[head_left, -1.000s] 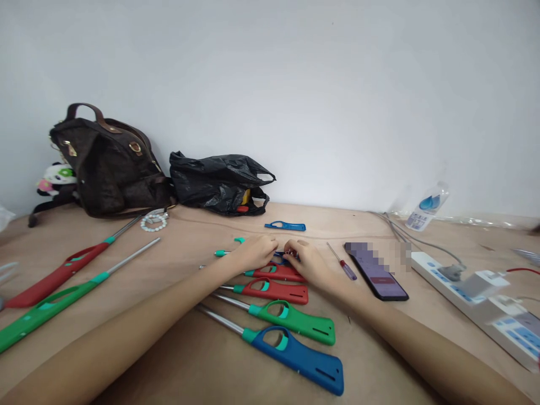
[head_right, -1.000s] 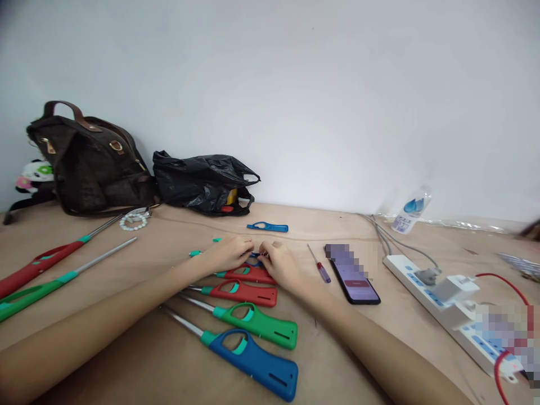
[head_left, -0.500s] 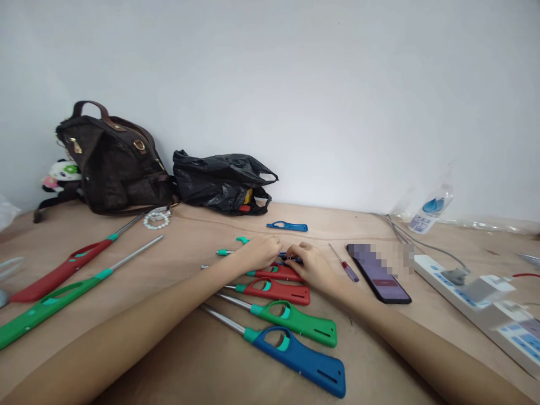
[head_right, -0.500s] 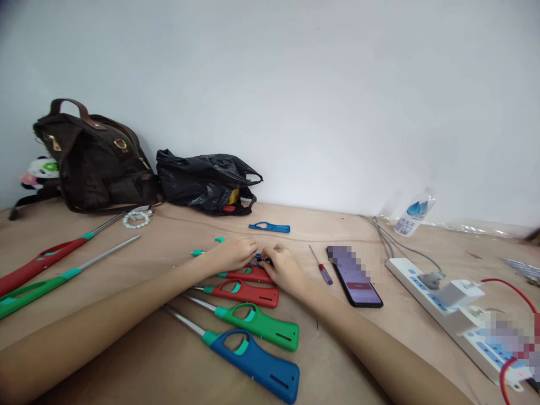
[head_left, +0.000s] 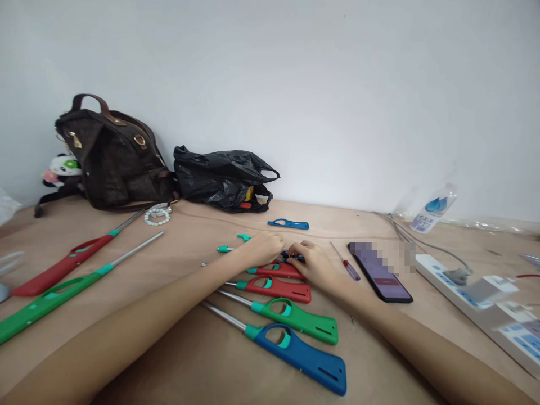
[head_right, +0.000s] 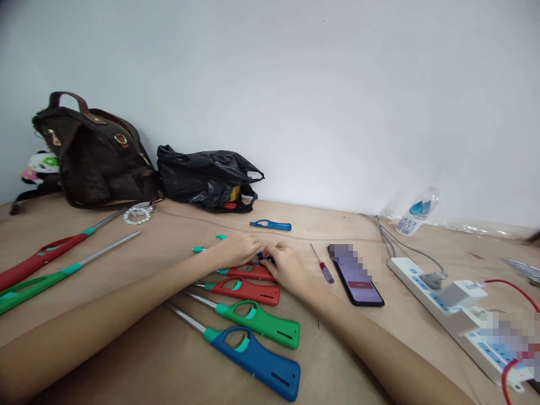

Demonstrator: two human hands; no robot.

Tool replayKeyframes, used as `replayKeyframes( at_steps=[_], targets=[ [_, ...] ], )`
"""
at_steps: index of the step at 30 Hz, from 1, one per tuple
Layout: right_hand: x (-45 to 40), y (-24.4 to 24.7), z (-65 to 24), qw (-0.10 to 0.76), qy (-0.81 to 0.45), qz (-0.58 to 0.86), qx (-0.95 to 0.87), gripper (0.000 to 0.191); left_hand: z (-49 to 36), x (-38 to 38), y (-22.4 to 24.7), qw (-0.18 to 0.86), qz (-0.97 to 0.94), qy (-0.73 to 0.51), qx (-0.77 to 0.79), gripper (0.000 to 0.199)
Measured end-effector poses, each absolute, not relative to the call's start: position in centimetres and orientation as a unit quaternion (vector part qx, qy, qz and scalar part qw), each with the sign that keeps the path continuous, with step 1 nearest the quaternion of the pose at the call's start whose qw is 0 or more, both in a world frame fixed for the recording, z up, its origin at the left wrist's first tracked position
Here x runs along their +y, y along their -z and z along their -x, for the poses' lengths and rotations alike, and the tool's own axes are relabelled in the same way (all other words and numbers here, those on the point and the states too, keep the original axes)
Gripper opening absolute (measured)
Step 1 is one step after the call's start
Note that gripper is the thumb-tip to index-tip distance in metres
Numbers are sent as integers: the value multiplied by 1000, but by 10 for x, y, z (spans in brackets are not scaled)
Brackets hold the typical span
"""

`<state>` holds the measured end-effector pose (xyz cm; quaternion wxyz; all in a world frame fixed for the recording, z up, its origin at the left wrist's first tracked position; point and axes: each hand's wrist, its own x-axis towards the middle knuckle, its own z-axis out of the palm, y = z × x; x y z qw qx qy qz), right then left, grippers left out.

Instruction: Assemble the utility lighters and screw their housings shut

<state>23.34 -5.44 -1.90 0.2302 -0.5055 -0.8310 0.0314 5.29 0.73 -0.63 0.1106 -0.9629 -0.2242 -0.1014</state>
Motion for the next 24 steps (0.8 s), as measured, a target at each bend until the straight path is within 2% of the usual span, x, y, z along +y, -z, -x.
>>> replayKeyframes(
  at_steps=[10, 17, 24],
  targets=[
    [-54, 13, -231, 231, -48, 503, -831, 5, -36, 10, 5, -1, 953, 140, -270, 7],
    [-49, 19, -232, 263, -62, 480, -835, 6, -37, 11, 10, -63, 936, 172, -302, 11],
    [-46, 23, -232, 293, -70, 455, -838, 9, -40, 9, 13, -70, 930, 181, -312, 16]
  ],
)
